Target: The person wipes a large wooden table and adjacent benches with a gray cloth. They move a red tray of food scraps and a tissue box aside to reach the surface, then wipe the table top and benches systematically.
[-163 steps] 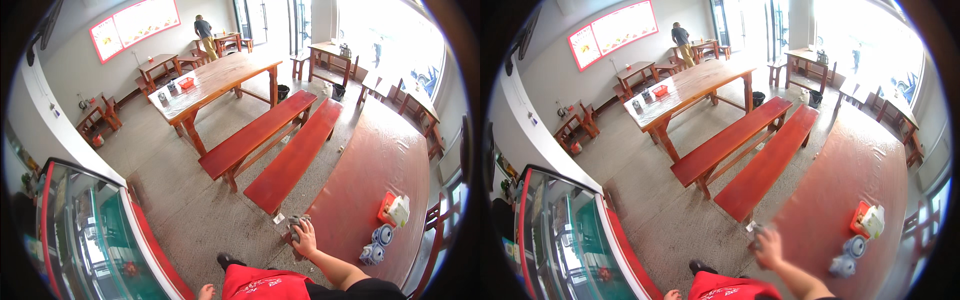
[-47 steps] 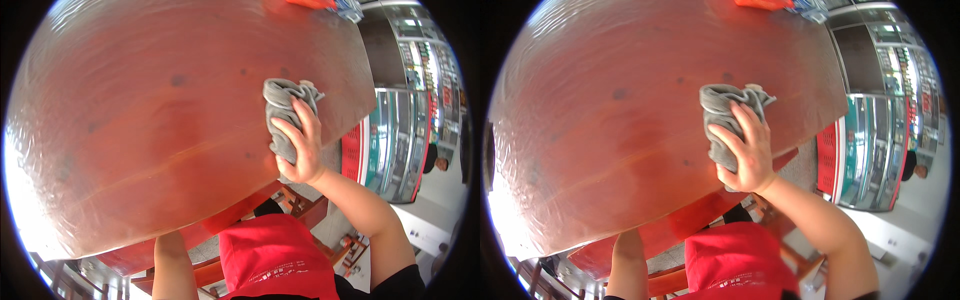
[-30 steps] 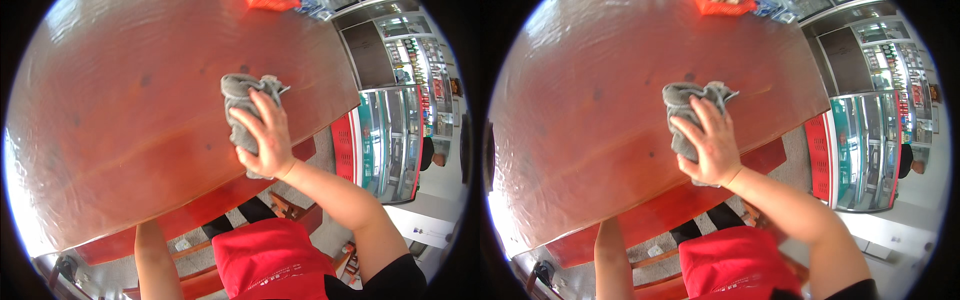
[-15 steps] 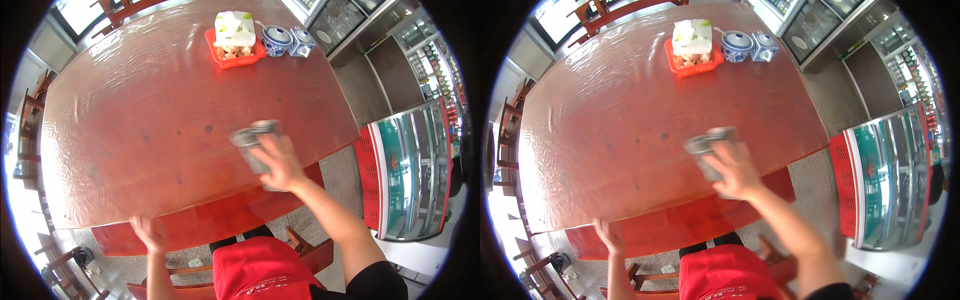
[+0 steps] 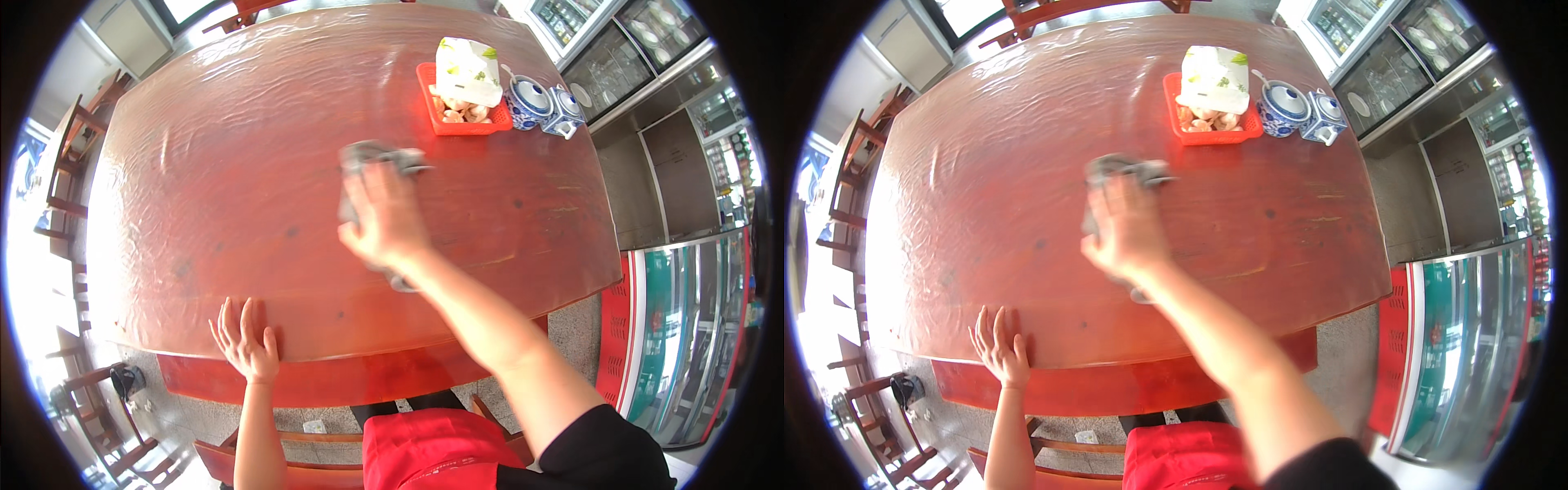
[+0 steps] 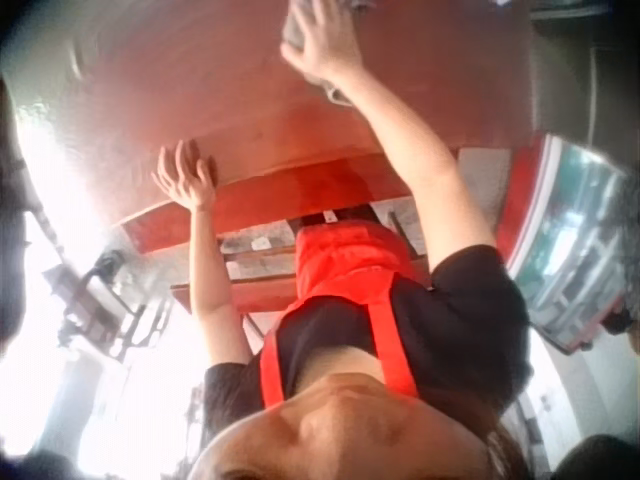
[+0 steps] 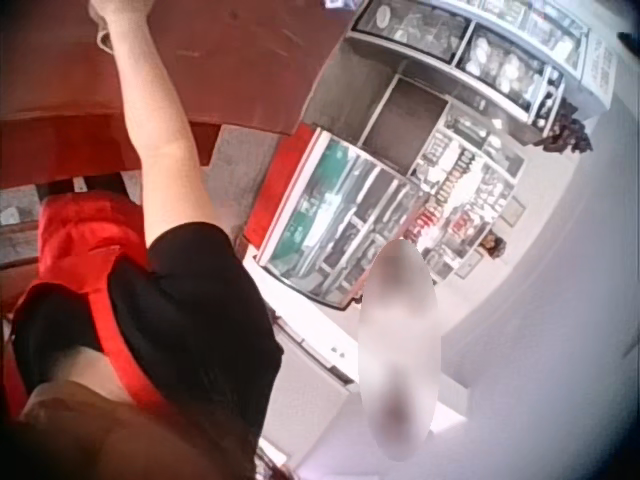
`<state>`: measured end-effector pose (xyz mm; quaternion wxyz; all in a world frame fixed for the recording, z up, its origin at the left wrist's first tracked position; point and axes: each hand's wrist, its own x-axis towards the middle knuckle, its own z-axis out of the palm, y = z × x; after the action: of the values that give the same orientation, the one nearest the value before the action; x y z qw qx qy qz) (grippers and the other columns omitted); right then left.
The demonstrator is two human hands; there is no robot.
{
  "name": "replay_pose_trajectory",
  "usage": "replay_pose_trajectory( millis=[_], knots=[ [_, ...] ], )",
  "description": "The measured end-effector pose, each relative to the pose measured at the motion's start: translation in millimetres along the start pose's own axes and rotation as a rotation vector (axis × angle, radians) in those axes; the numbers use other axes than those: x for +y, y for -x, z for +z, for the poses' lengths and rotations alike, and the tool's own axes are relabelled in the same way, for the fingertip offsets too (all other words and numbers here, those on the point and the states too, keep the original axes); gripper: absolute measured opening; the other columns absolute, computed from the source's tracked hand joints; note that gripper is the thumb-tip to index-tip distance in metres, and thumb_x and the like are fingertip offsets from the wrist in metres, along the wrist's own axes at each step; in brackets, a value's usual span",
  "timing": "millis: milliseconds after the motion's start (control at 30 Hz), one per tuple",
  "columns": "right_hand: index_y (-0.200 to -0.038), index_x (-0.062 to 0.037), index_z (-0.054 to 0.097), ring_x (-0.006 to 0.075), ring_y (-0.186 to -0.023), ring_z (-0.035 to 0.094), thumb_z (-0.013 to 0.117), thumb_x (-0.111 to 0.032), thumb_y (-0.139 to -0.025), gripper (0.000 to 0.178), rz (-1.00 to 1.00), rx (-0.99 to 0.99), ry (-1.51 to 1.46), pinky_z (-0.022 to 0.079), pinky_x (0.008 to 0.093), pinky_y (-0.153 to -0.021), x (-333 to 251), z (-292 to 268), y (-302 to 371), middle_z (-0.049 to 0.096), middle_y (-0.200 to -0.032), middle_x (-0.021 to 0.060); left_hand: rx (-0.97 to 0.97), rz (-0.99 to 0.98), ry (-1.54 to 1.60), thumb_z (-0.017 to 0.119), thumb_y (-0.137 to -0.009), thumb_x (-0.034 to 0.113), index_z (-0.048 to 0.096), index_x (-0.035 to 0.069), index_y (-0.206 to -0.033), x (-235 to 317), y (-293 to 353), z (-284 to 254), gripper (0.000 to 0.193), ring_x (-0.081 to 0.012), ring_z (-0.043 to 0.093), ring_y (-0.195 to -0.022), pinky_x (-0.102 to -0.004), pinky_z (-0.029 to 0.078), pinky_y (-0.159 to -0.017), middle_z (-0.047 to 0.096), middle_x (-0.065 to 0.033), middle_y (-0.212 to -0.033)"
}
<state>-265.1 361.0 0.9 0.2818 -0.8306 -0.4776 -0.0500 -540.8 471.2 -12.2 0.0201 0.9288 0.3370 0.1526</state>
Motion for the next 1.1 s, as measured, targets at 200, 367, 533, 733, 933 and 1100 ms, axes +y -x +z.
replay_pose_trajectory(
  millis=[200, 367, 533, 733, 933, 1100],
  knots=[
    [-0.123, -0.0052, 0.043, 0.0315, -0.124, 0.028, 0.066, -0.027, -0.065, 0.065, -0.389, -0.401, -0.352, 0.023, 0.0462, -0.101, -84.8, 5.5, 70.9, 0.032, -0.133, 0.0156, 0.038, -0.040, 0.052, 0.053, -0.067, 0.018, 0.049, 0.013, -0.118, -10.9, 0.2, 4.5, 0.051, -0.0294, 0.032, -0.121, -0.0502, 0.014, -0.105, 0.038, -0.0160, -0.126],
    [-0.121, -0.0125, 0.046, 0.0365, -0.126, 0.023, 0.072, -0.038, -0.056, 0.074, -0.311, -0.706, 0.077, 0.020, 0.0527, -0.101, 28.3, -124.6, 158.4, 0.026, -0.135, 0.0199, 0.031, -0.103, 0.042, 0.057, -0.064, 0.020, 0.056, 0.018, -0.109, -10.0, -2.7, -0.5, 0.044, -0.0235, 0.037, -0.116, -0.0486, 0.015, -0.105, 0.044, -0.0063, -0.119],
    [-0.121, -0.0131, 0.037, 0.0441, -0.126, 0.017, 0.081, -0.027, -0.048, 0.087, -0.178, -0.538, 0.255, 0.022, 0.0540, -0.101, 23.1, -95.6, 176.5, 0.018, -0.136, 0.0238, 0.096, -0.084, 0.165, 0.058, -0.062, 0.019, 0.058, 0.019, -0.105, -7.8, -5.4, -4.8, 0.043, -0.0254, 0.042, -0.110, -0.0513, 0.018, -0.102, 0.047, -0.0068, -0.116],
    [-0.124, -0.0135, 0.032, 0.0457, -0.125, 0.016, 0.081, -0.026, -0.048, 0.092, -0.424, -0.569, 0.170, 0.023, 0.0554, -0.099, -41.2, -32.2, 129.1, 0.017, -0.136, 0.0254, 0.080, -0.051, 0.286, 0.061, -0.062, 0.030, 0.056, 0.021, -0.111, -18.4, -0.2, -4.6, 0.050, -0.0247, 0.045, -0.108, -0.0500, 0.022, -0.101, 0.047, -0.0065, -0.118],
    [-0.128, -0.0052, 0.036, 0.0401, -0.125, 0.023, 0.055, -0.028, -0.079, 0.057, -0.500, -0.478, 0.292, 0.023, 0.0520, -0.101, -183.7, 63.1, 67.2, 0.027, -0.132, 0.0240, 0.068, 0.184, 0.865, 0.061, -0.066, 0.032, 0.048, 0.015, -0.120, -47.4, 2.1, -13.9, 0.058, -0.0303, 0.036, -0.119, -0.0514, 0.019, -0.102, 0.039, -0.0144, -0.125],
    [-0.123, -0.0060, 0.043, 0.0435, -0.122, 0.026, 0.051, -0.033, -0.078, 0.054, -0.498, -0.405, 0.377, 0.024, 0.0513, -0.100, -304.1, 164.7, 26.7, 0.030, -0.130, 0.0283, 0.171, 0.295, 1.117, 0.063, -0.069, 0.026, 0.053, 0.010, -0.113, -171.4, 16.0, -47.8, 0.047, -0.0387, 0.034, -0.116, -0.0546, 0.025, -0.097, 0.037, -0.0179, -0.124]
  ],
)
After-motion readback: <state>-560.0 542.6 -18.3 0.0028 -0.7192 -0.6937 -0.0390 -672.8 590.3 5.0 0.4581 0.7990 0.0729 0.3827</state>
